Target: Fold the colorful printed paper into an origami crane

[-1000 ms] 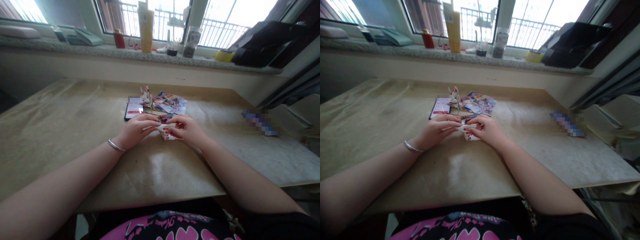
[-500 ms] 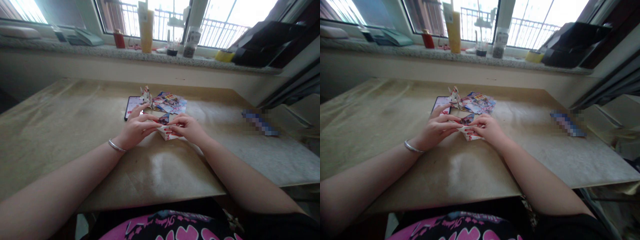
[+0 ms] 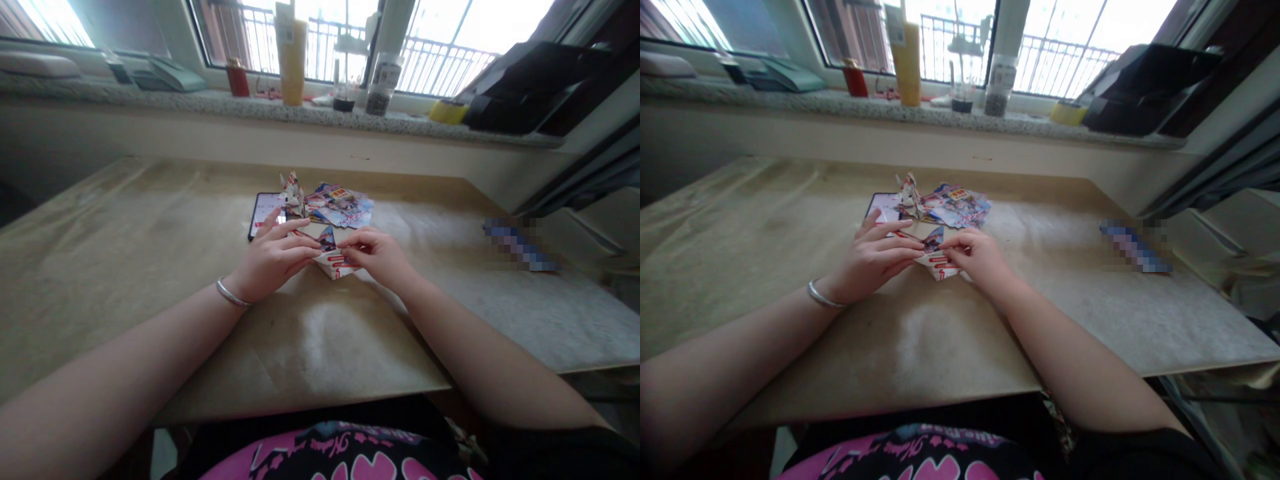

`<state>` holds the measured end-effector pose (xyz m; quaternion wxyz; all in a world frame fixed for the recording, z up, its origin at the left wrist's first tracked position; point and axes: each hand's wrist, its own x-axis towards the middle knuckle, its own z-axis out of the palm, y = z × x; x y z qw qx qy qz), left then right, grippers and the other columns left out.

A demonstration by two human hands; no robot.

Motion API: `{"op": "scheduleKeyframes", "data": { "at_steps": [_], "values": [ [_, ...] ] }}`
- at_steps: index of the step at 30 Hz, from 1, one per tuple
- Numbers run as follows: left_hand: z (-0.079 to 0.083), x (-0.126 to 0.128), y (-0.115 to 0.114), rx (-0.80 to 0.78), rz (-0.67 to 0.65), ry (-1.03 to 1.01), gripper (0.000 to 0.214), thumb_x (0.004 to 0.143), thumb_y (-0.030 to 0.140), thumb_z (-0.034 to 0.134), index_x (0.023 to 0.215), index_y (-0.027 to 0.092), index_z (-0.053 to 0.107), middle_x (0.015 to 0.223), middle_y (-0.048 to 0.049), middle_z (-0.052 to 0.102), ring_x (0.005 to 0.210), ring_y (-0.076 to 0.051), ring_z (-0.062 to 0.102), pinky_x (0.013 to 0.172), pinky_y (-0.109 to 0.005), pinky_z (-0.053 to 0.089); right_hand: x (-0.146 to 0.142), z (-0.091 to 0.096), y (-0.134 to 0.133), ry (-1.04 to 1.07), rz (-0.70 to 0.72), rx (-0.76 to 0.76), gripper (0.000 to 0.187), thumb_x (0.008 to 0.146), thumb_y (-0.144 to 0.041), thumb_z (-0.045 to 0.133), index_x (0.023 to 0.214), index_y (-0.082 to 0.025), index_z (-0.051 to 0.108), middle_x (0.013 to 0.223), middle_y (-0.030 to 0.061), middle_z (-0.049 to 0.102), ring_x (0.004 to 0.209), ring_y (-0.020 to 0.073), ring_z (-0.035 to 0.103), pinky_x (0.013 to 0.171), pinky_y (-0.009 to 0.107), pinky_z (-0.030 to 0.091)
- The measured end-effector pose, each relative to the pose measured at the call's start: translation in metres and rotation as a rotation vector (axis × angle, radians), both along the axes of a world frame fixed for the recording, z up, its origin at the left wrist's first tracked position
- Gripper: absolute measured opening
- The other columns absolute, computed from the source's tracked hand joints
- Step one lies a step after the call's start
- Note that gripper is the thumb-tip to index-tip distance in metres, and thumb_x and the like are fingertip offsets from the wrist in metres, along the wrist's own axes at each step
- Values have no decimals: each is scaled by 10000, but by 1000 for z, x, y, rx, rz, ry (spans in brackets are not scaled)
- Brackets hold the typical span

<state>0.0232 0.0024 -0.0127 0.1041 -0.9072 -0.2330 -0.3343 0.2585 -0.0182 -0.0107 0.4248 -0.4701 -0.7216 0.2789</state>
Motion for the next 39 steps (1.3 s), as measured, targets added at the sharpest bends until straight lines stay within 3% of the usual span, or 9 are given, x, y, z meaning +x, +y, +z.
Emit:
{"op": "scheduleKeyframes", "data": {
  "at_steps": [5, 9, 13, 16, 23, 29, 32, 35, 39],
  "values": [
    [-2, 0, 3, -72, 10, -34, 133, 875, 266, 601, 926, 315, 713, 1056, 34, 706, 1241, -215, 485, 1148, -541, 193, 0, 3, -1, -125, 5, -45, 121, 765, -188, 617, 811, -182, 729, 749, 19, 629, 618, 114, 564, 603, 275, 482],
    [-5, 2, 6, -69, 53, -120, 104, 839, 287, 644, 848, 328, 739, 1185, 1, 634, 1268, -237, 420, 1072, -488, 341, 0, 4, -2, -184, 8, 79, 81, 773, -169, 613, 756, -177, 692, 795, 28, 607, 701, 126, 568, 643, 271, 480],
    [-6, 3, 6, -82, 51, -155, 105, 837, 279, 645, 870, 313, 739, 1161, -16, 633, 1245, -235, 417, 1051, -469, 370, -1, 4, -4, -202, 13, 153, 90, 813, -161, 569, 775, -176, 650, 836, 28, 569, 697, 115, 544, 641, 265, 471],
    [-4, 3, 4, -102, 16, -131, 113, 851, 251, 628, 892, 283, 729, 1063, -18, 679, 1221, -230, 443, 1055, -470, 369, -4, 3, -6, -208, -34, 189, 88, 828, -174, 568, 794, -176, 648, 813, 19, 538, 666, 108, 514, 644, 270, 457],
    [-5, 4, 2, -161, -158, -53, 139, 882, 212, 582, 954, 243, 697, 971, -13, 717, 1182, -222, 518, 1027, -450, 414, -4, -4, -2, -175, -124, 245, 74, 811, -223, 634, 823, -227, 707, 836, 27, 522, 801, 151, 516, 676, 277, 447],
    [-4, 7, 0, -240, -305, -24, 161, 877, 153, 569, 979, 213, 679, 1033, -48, 694, 1262, -204, 475, 1021, -393, 461, -6, -7, 1, -194, -45, 221, 102, 816, -189, 612, 805, -214, 710, 767, 20, 578, 769, 152, 550, 740, 310, 457],
    [-3, 8, -2, -201, -236, -63, 129, 847, 160, 615, 901, 235, 704, 1249, -62, 598, 1356, -240, 353, 1082, -474, 384, -8, -6, 0, -168, -6, 222, 105, 830, -206, 592, 824, -215, 696, 832, 34, 600, 838, 165, 569, 760, 319, 476],
    [-5, 8, -2, -193, -85, -150, 113, 816, 201, 666, 853, 291, 725, 1463, -15, 385, 1387, -284, 278, 1088, -556, 334, -8, -6, -1, -110, 12, 190, 102, 840, -248, 583, 837, -222, 681, 868, 37, 589, 851, 161, 577, 726, 297, 506],
    [-11, 8, -1, -350, -69, -251, 111, 842, 229, 635, 907, 264, 718, 1499, -45, 294, 1251, -260, 470, 973, -464, 499, -8, -7, -1, -58, -16, 174, 95, 834, -246, 575, 826, -220, 666, 857, 35, 571, 840, 157, 574, 703, 285, 525]
  ]
}}
